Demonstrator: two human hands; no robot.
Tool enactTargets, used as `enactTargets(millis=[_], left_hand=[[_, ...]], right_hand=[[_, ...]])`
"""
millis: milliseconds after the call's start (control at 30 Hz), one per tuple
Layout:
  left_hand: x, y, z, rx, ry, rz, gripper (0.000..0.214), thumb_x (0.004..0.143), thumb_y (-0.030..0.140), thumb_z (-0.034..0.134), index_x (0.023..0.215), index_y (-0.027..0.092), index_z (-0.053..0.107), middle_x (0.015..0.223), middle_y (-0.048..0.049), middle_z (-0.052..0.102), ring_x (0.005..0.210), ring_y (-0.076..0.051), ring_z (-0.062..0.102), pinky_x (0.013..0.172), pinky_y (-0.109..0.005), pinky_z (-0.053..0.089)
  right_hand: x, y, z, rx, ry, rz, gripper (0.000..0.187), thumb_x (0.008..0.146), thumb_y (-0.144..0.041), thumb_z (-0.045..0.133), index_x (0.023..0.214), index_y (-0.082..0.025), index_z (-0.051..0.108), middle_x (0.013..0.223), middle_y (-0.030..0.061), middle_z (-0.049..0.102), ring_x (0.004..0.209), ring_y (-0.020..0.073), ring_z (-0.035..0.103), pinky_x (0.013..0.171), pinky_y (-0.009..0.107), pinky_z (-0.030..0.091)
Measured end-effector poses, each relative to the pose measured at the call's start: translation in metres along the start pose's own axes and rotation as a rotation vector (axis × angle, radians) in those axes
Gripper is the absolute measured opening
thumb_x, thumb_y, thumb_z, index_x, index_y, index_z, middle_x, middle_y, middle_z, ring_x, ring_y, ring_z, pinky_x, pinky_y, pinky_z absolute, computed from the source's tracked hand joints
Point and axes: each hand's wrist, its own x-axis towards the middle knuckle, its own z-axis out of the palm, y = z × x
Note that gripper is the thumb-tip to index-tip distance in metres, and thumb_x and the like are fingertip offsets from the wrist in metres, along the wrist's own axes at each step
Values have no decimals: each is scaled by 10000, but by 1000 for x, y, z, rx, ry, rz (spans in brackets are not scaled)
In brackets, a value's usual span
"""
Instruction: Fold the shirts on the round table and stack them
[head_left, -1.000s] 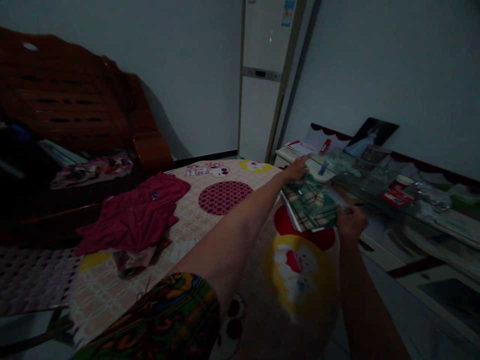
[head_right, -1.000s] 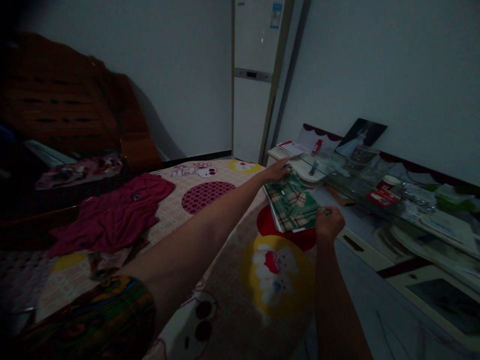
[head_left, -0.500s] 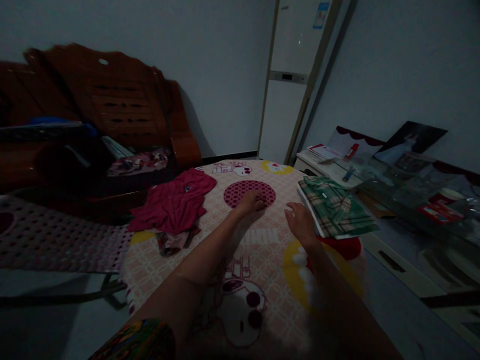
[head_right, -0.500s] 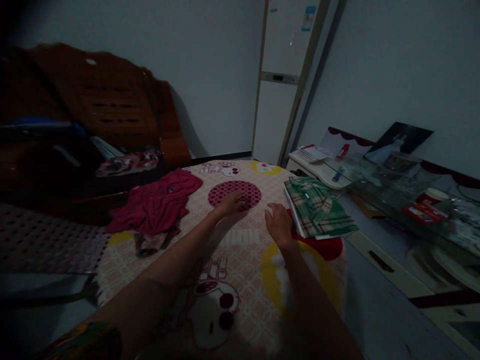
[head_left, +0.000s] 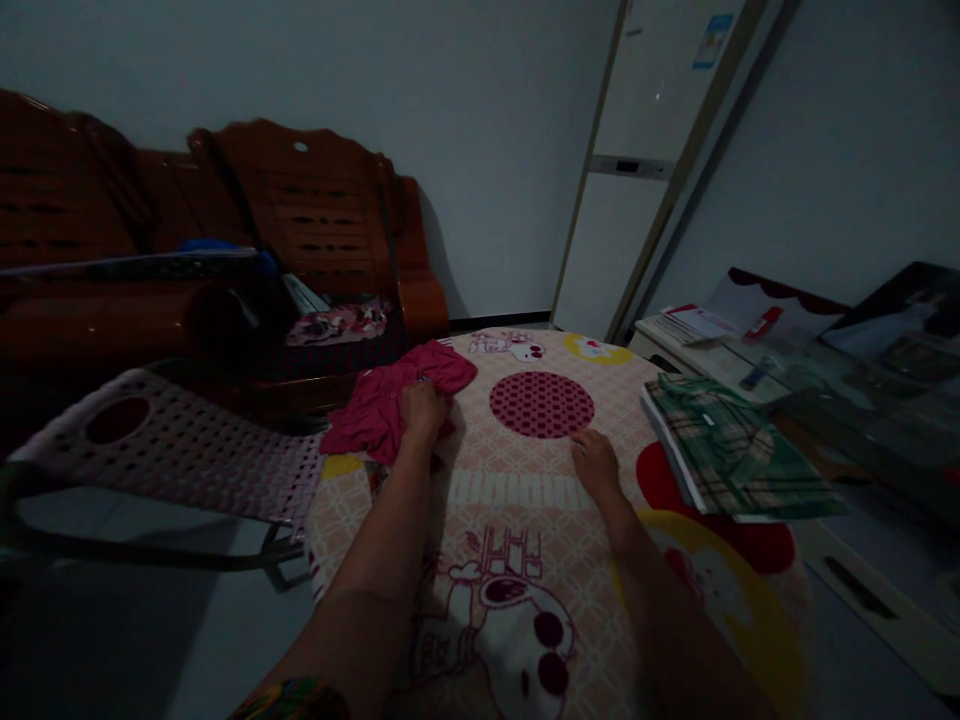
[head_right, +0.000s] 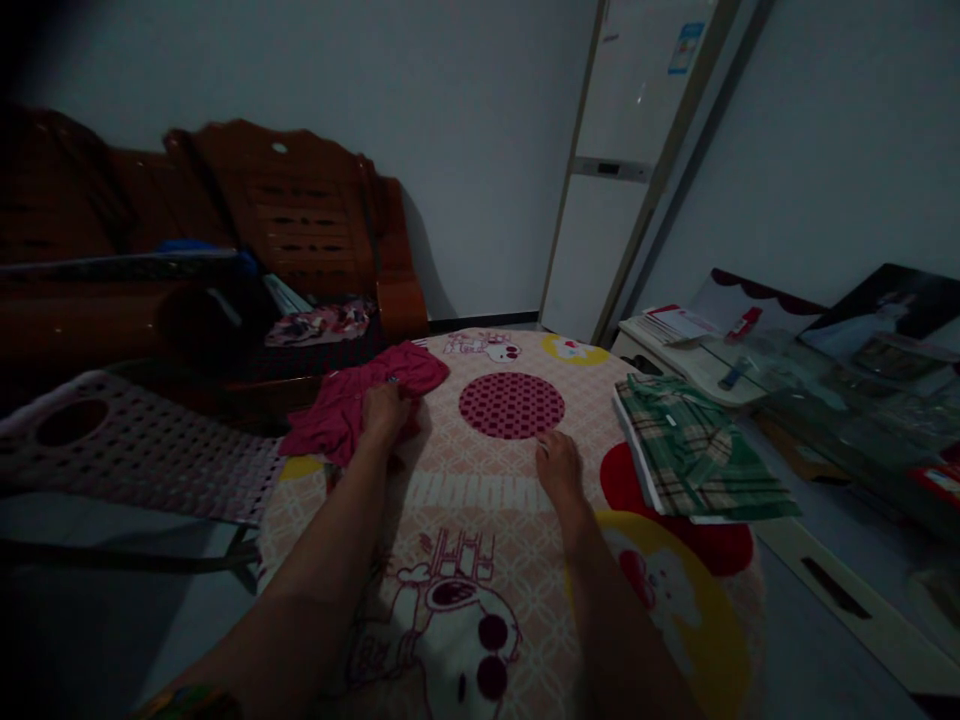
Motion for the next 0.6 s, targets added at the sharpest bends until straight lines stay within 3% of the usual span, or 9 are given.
enactTargets(millis=[133,267,433,600], left_hand=[[3,-2,-4,117,28,-114,147,868,141,539,918,104,672,870,-147,695,940,-301,641,816,-395,468],[0,14,-10,76,-8,-53,149,862,150,542,887,115,685,916,-159,712,949,-303,655,817,-370,467],[-24,76,-5,-161,-30,162,154,840,154,546,875,159,695,915,-98,727,915,-243,660,827,-328,474],[-62,127,27,-500,-221,350,88,832,169,574,824,170,662,852,-38,714,809,-164,639,755,-269,484]], right_hand=[[-3,4,0,42,3,-6,281,833,-179,517,1018,-192,728,1154,127,689,1117,275,586,1024,447,449],[-3,-2,-4,97,27,13,287,836,-216,510,1015,-193,734,1130,138,703,1102,286,605,1011,459,463],[-7,-36,-7,349,30,10,276,852,-351,556,1006,-213,738,1054,106,733,1007,265,664,937,416,512],[-12,-65,1,707,-127,100,337,806,-434,650,1039,-204,731,978,44,746,886,226,682,784,327,539]])
